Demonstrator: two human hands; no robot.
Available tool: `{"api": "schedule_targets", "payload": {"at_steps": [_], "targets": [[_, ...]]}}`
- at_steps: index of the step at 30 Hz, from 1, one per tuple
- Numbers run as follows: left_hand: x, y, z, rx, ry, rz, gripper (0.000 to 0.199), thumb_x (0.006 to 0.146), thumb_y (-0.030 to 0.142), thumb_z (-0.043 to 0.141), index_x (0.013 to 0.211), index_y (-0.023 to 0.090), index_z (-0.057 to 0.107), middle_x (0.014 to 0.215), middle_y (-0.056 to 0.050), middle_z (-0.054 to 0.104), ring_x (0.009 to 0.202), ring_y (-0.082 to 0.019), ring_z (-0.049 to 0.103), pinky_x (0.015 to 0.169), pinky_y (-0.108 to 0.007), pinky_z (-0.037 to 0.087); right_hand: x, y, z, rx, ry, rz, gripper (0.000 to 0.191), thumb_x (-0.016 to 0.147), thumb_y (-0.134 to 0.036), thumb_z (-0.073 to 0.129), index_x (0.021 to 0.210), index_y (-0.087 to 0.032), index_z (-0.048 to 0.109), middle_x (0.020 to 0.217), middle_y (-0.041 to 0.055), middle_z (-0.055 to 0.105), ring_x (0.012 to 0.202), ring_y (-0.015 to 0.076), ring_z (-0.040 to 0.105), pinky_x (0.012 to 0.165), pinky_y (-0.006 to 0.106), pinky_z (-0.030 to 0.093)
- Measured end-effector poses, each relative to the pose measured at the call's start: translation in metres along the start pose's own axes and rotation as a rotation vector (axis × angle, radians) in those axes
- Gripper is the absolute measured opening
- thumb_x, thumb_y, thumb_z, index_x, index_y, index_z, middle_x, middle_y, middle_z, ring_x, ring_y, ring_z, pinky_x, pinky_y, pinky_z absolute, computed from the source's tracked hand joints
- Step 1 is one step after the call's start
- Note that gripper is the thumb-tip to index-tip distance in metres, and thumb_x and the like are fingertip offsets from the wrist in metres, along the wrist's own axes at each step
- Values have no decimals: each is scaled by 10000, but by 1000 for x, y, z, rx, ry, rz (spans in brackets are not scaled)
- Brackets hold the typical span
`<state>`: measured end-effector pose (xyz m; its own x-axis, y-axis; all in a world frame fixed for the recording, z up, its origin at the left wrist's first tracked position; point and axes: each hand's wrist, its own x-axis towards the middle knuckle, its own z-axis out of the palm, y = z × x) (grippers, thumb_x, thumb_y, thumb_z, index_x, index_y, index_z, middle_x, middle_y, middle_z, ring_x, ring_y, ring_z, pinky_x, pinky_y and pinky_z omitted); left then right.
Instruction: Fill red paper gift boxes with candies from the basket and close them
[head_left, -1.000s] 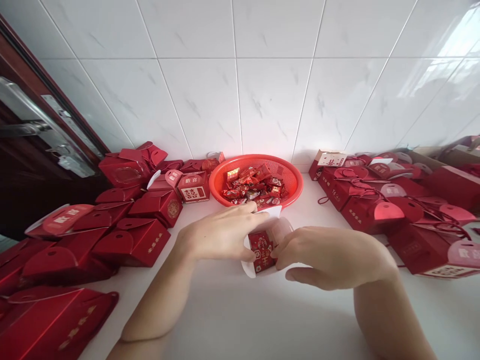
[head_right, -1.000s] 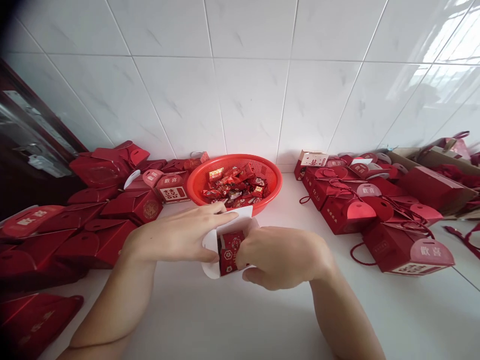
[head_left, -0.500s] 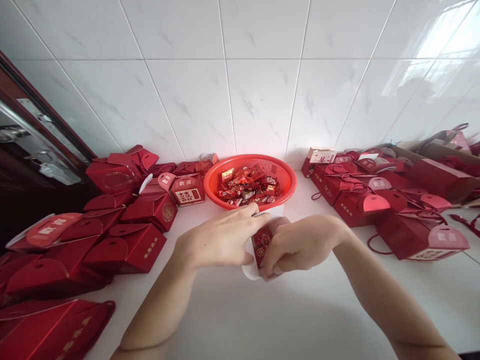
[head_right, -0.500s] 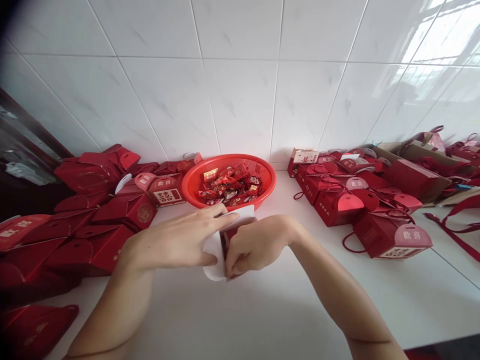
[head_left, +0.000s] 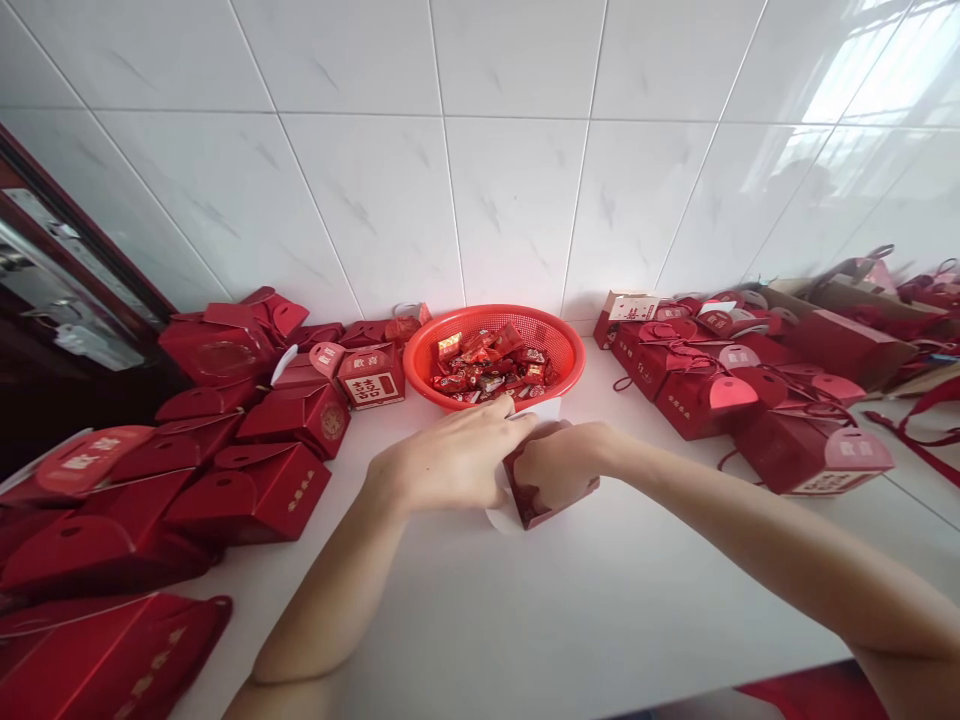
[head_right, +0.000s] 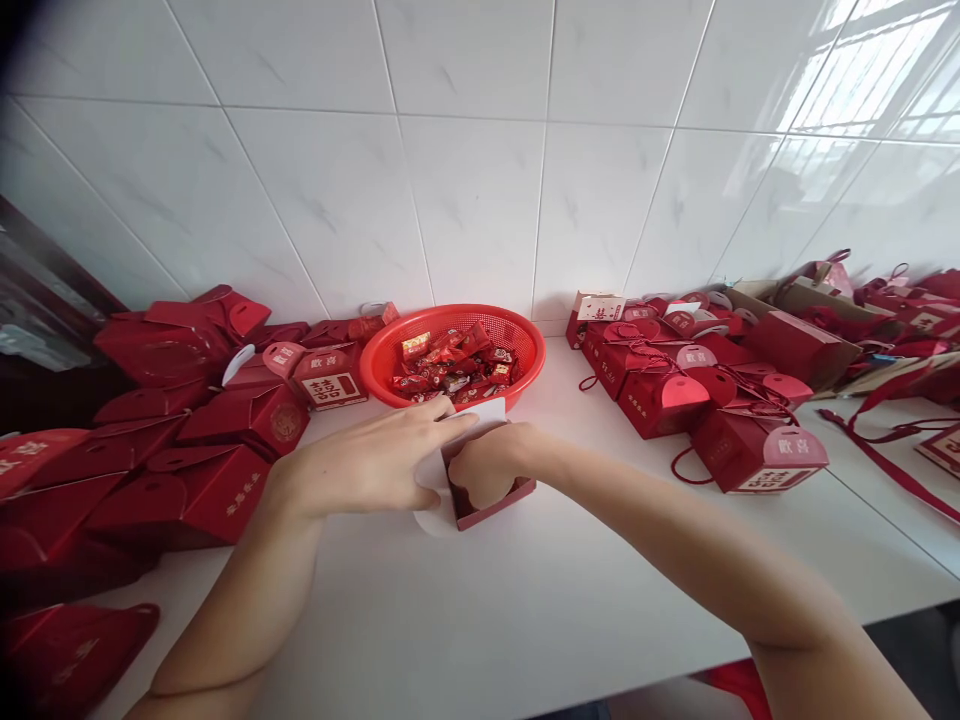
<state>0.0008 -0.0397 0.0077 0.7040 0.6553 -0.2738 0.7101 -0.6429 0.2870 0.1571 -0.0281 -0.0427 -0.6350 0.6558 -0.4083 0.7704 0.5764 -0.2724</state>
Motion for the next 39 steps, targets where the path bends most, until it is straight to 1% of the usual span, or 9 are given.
{"api": "schedule_targets", "payload": {"at_steps": [3,12,18,21,24,27,30,33,39], "targets": [[1,-1,2,-2,2,26,707,691,238,672,1364,350,487,1047,-20,509,962,-221,600,652,-253,424,1,-3,-1,-58,-106,15,416,663,-18,641,368,-217,424,403,-28,440,409,127,421,502,314,418],[11,-8,2,-21,-62,8,757,669,289,687,1391,304,460,1122,-48,549,1018,-259,590,674,-275,439,15,7,12,40,0,13,432,579,5,732,364,-228,439,410,-44,419,514,156,499,659,361,506],[12,-11,-4,-15,-49,-18,615,679,320,675,1280,291,547,1097,-46,561,992,-264,588,728,-299,445,5,9,5,37,-63,58,389,679,-88,726,394,-207,489,462,-25,471,534,154,491,630,349,463],[12,-13,-7,-9,-63,-39,608,695,407,688,1276,306,542,1114,-40,570,975,-259,593,676,-283,440,0,9,-7,32,-110,46,251,763,-164,703,525,-205,635,590,4,608,598,169,541,608,321,438],[14,-18,-8,18,-80,-72,585,682,496,710,1203,272,565,1110,-46,578,926,-248,602,624,-276,431,-11,15,-22,65,-95,-23,167,842,-183,630,895,-243,776,871,14,736,750,180,613,621,283,438],[16,-23,-9,24,-97,-79,604,653,535,732,1167,253,582,1118,-53,585,945,-258,608,641,-281,443,-32,24,-30,225,5,-176,364,896,-156,547,1190,-279,722,1072,13,753,867,173,662,684,259,474],[16,-26,-10,8,-104,-82,720,639,548,741,1277,273,552,1181,-58,581,1007,-273,606,690,-284,458,-54,29,-25,330,167,-218,291,931,-195,538,1146,-257,724,1086,19,752,912,175,682,770,275,509],[16,-27,-10,-17,-101,-60,792,654,530,735,1372,293,501,1177,-52,600,1044,-278,606,703,-275,458,-68,32,-8,318,392,-136,261,910,-193,563,1111,-246,721,1098,33,749,965,199,687,848,317,531],[15,-23,-10,-36,-67,-6,520,717,372,690,1224,280,620,1053,-31,620,907,-237,634,591,-260,412,-56,47,41,261,895,-45,369,855,-250,672,1221,-298,674,1417,65,616,1316,316,554,1061,513,481]]}}
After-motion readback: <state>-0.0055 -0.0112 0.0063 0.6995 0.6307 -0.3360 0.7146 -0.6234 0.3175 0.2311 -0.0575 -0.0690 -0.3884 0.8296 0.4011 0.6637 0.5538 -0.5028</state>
